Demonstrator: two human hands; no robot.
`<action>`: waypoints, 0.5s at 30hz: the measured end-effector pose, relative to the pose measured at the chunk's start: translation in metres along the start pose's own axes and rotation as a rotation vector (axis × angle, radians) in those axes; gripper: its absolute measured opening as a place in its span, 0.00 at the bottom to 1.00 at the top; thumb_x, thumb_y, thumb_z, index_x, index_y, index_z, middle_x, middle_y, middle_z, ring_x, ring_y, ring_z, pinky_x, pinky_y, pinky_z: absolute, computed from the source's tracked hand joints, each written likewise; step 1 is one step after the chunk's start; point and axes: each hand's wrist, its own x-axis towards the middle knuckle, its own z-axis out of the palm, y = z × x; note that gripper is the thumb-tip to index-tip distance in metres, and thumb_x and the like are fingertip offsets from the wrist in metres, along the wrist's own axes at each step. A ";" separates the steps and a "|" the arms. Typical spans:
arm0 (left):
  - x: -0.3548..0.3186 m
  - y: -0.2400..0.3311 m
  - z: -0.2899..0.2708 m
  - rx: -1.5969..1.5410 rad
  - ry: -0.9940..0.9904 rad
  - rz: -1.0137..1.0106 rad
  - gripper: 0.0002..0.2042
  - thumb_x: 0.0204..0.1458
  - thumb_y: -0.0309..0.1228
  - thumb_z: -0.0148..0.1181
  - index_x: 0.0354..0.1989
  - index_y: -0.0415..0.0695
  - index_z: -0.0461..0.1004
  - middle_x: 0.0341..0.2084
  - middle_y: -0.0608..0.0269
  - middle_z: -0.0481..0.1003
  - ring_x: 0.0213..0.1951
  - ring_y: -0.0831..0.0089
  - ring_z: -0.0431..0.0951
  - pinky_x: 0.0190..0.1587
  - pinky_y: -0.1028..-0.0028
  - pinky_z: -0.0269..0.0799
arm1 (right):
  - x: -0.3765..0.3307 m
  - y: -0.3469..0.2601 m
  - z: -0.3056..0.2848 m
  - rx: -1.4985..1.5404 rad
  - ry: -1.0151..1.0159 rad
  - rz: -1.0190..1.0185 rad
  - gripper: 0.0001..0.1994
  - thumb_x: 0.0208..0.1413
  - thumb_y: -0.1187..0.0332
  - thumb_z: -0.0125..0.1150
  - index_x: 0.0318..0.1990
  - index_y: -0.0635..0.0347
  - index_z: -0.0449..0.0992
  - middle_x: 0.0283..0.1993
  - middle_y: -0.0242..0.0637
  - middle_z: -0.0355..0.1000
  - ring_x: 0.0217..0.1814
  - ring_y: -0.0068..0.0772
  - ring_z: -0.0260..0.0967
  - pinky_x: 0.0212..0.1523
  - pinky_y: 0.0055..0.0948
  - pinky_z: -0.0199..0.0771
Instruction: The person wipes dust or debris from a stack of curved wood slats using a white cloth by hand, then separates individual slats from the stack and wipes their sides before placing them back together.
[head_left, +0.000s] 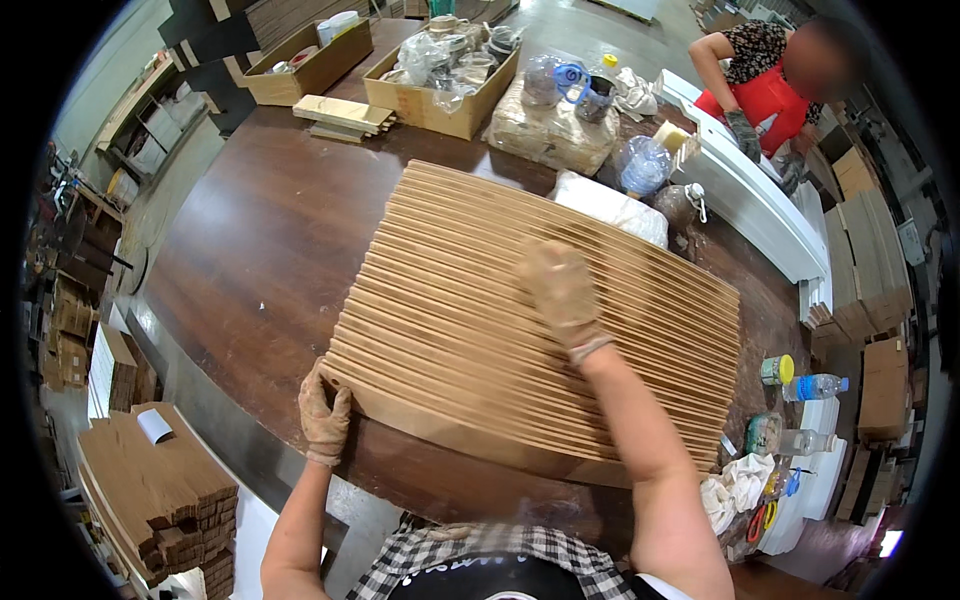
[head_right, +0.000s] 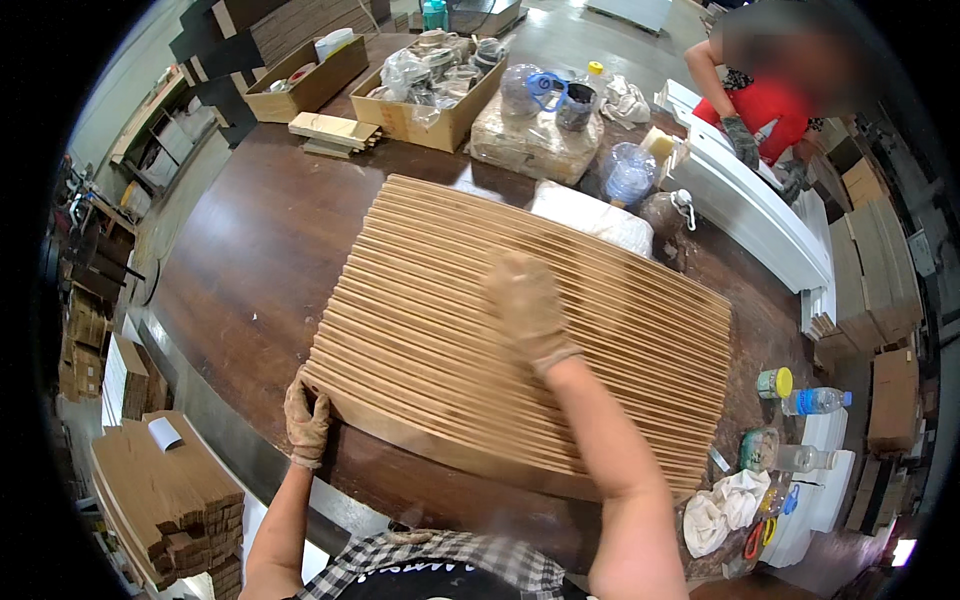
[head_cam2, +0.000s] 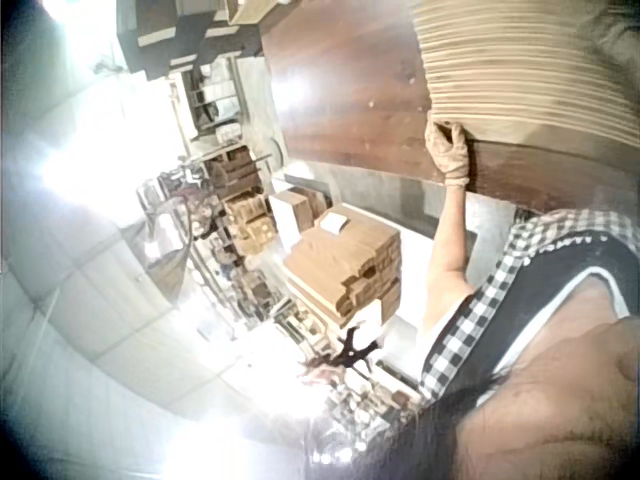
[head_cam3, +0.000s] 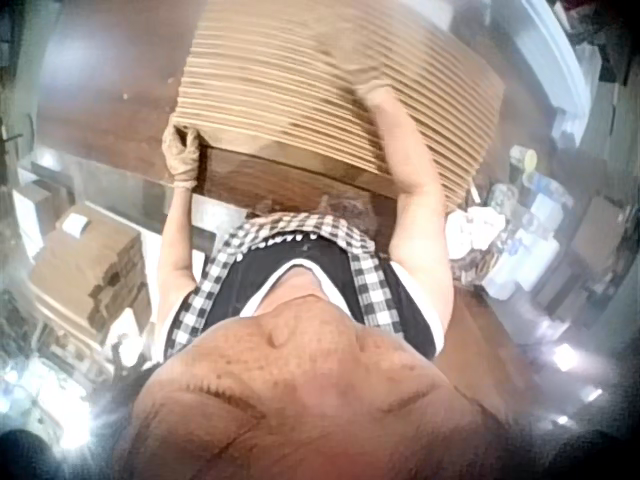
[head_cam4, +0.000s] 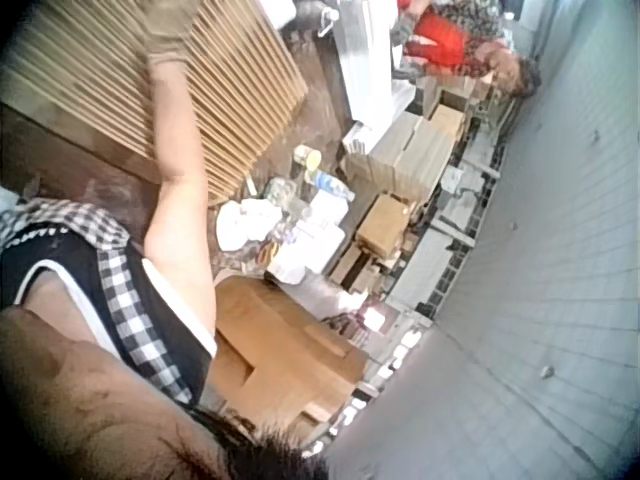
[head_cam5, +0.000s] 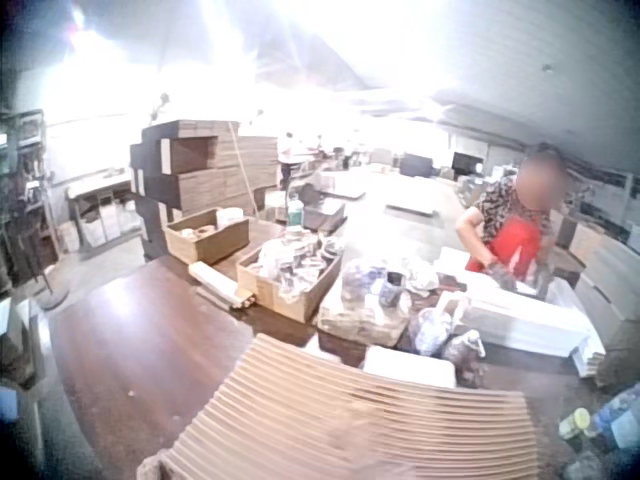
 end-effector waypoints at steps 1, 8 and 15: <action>0.001 0.001 0.001 -0.005 0.001 0.010 0.35 0.58 0.57 0.57 0.61 0.37 0.68 0.52 0.44 0.74 0.55 0.47 0.73 0.58 0.56 0.67 | -0.021 0.039 -0.008 -0.047 0.105 0.024 0.18 0.55 0.70 0.59 0.54 0.62 0.75 0.45 0.47 0.70 0.48 0.48 0.67 0.51 0.45 0.67; 0.006 0.008 0.012 -0.126 -0.032 -0.080 0.30 0.58 0.45 0.62 0.63 0.38 0.68 0.53 0.46 0.74 0.57 0.51 0.72 0.60 0.59 0.66 | -0.058 0.065 -0.003 -0.034 0.287 0.124 0.21 0.61 0.65 0.59 0.60 0.62 0.72 0.51 0.47 0.68 0.54 0.49 0.65 0.55 0.43 0.68; -0.005 -0.026 0.013 -0.180 -0.013 -0.125 0.28 0.58 0.41 0.61 0.64 0.40 0.67 0.56 0.47 0.72 0.58 0.54 0.72 0.62 0.60 0.65 | -0.105 0.123 -0.036 -0.035 0.046 0.283 0.21 0.65 0.64 0.55 0.63 0.58 0.68 0.52 0.44 0.69 0.55 0.46 0.65 0.57 0.43 0.68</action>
